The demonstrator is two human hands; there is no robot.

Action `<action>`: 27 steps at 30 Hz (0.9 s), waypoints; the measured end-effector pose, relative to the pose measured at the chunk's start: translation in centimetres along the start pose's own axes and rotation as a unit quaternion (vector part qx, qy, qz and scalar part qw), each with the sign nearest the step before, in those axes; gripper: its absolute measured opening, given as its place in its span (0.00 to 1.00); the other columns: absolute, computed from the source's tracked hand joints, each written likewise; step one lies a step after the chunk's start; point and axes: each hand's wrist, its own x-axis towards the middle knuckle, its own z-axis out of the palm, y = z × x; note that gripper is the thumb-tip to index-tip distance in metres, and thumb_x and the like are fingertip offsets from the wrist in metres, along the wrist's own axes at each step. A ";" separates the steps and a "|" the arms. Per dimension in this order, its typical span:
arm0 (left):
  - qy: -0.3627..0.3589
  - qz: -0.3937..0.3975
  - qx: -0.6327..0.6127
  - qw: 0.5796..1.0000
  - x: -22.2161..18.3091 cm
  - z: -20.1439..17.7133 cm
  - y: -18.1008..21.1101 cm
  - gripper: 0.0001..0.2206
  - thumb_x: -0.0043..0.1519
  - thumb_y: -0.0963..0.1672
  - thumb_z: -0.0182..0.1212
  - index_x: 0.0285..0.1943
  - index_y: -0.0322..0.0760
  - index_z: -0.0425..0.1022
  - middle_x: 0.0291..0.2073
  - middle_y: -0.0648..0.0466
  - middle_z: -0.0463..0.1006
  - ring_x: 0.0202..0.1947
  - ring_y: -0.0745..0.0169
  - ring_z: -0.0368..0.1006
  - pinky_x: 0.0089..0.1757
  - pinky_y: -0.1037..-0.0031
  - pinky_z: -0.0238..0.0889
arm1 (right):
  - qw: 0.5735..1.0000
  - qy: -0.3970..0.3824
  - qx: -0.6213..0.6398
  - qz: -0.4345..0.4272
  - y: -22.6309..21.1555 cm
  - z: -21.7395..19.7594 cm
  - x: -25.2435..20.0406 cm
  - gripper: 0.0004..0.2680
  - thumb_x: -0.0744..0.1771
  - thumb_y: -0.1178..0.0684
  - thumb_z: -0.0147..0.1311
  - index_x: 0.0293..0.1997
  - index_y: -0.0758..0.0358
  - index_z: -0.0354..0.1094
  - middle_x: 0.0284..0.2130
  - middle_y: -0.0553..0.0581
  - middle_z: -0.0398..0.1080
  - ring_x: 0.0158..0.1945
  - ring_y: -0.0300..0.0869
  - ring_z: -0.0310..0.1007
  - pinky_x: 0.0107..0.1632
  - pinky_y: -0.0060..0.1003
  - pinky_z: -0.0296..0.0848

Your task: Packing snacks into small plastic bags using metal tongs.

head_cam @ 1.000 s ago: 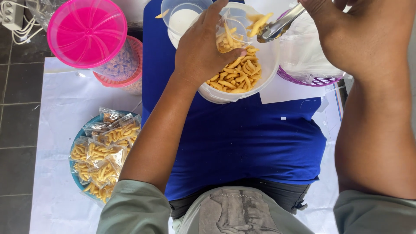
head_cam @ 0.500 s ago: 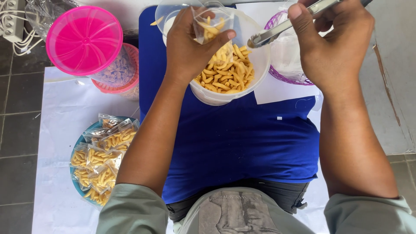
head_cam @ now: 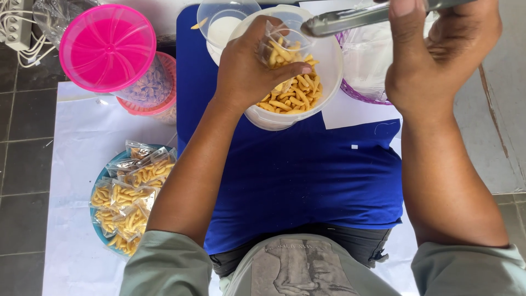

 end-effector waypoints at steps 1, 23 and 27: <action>-0.014 0.011 0.029 0.999 -0.1 0.1 0.1 0.30 0.50 0.62 0.75 0.52 0.52 0.68 0.43 0.66 0.85 0.40 0.66 0.83 0.39 0.71 0.72 | 1.000 0.010 -0.006 0.017 0.2 0.2 -0.3 0.08 0.79 0.62 0.59 0.46 0.70 0.63 0.38 0.59 0.62 0.42 0.47 0.57 0.48 0.45 0.59; -0.036 -0.017 0.039 0.998 -0.3 -0.3 0.5 0.29 0.57 0.63 0.66 0.58 0.53 0.63 0.40 0.61 0.79 0.35 0.64 0.79 0.35 0.69 0.69 | 0.998 0.018 -0.055 0.022 -0.8 1.2 0.3 0.05 0.77 0.58 0.58 0.54 0.70 0.69 0.46 0.60 0.71 0.46 0.45 0.68 0.46 0.41 0.69; 0.004 -0.004 -0.036 0.999 -0.8 -0.7 1.4 0.25 0.63 0.58 0.63 0.60 0.50 0.59 0.36 0.61 0.75 0.36 0.67 0.76 0.36 0.72 0.71 | 0.999 0.002 0.032 0.033 -1.0 1.2 0.5 0.05 0.79 0.57 0.50 0.53 0.69 0.60 0.42 0.64 0.68 0.46 0.49 0.68 0.54 0.44 0.66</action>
